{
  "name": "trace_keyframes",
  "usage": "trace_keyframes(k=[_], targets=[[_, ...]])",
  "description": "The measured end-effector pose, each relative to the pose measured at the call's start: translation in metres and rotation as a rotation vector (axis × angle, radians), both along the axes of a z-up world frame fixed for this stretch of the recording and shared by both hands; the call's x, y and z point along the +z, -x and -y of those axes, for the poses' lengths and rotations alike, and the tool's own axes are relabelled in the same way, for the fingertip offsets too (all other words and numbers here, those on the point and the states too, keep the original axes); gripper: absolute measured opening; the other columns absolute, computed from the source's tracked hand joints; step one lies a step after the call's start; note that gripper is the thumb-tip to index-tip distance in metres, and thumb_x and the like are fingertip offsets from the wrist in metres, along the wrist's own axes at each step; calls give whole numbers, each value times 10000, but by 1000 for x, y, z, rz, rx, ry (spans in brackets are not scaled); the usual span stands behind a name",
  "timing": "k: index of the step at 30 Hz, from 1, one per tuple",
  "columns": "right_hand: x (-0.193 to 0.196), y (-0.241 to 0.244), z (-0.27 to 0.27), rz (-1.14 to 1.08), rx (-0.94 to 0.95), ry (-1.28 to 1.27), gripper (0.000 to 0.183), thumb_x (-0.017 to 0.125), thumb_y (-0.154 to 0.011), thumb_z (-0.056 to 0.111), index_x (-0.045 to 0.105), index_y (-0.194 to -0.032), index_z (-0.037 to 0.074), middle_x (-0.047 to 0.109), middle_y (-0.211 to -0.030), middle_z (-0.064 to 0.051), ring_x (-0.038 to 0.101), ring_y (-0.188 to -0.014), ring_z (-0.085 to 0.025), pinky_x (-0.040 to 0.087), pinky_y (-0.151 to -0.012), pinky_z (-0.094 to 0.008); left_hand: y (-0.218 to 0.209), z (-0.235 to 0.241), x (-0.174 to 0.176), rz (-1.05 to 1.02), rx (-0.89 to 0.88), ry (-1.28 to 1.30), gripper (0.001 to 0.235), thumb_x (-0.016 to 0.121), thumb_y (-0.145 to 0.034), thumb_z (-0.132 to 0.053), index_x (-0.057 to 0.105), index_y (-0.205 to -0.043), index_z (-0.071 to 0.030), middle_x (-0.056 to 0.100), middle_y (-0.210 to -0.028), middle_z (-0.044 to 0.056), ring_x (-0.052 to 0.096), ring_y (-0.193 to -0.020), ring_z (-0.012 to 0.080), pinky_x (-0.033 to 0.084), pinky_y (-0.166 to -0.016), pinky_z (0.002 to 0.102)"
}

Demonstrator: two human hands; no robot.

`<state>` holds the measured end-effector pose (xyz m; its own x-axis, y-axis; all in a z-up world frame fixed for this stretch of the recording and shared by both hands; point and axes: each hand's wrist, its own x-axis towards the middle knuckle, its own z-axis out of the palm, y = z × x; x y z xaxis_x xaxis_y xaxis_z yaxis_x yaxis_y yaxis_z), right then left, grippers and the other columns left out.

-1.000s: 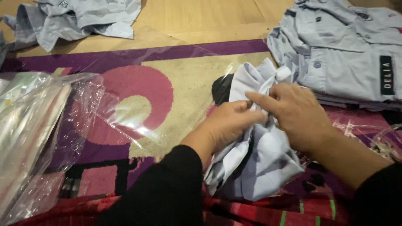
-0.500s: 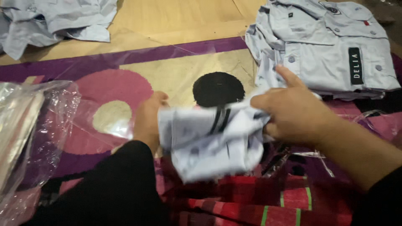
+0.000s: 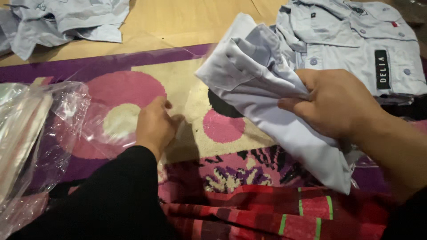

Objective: The person folds light blue shirts and places them into clear plastic packaging bags. They smooth the shirts inside the bags and set the packaged items aside on the floor.

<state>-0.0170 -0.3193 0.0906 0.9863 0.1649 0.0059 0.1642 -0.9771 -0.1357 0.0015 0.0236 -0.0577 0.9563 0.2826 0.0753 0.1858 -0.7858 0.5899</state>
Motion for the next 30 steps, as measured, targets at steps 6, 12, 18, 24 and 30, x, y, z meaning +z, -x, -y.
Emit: trace_keyframes(k=[6,12,18,24,30], targets=[[0,8,-12,-55,-49,18,301,677,-905,531,709,-973,240,763,-808,-61,684,-856,-318,482,-728,-429,11,10,6,135,-157,-193,240,714,-902,-224,614,-1014,-35,707,-854,185,669,-783,395,514,-618,520],[12,26,-53,-416,-225,-207,265,710,-952,207,793,-1166,340,827,-942,7,750,-733,-157,650,-593,-287,-6,11,0,-344,-19,-125,298,777,-847,-462,817,-1033,-232,794,-1008,69,739,-921,280,548,-842,426],[-26,-2,-46,-163,235,164,159,615,-880,454,624,-894,295,769,-949,79,707,-927,-244,545,-739,-446,30,16,65,-253,225,733,442,596,-924,-492,739,-1084,-105,657,-922,52,554,-796,193,427,-713,337],[-28,-5,-52,-48,375,285,78,652,-831,379,626,-828,306,746,-837,87,707,-860,-257,511,-759,-426,25,18,66,-87,-80,575,551,451,-1001,-315,457,-1544,-218,395,-1650,53,372,-1521,218,279,-1221,350],[-5,13,-59,-205,311,212,536,636,-852,368,551,-1345,560,763,-1152,19,706,-1081,-330,547,-900,-478,42,40,119,-161,-177,608,568,416,-995,-341,419,-1563,-356,467,-1629,50,450,-1470,246,367,-1169,442]])
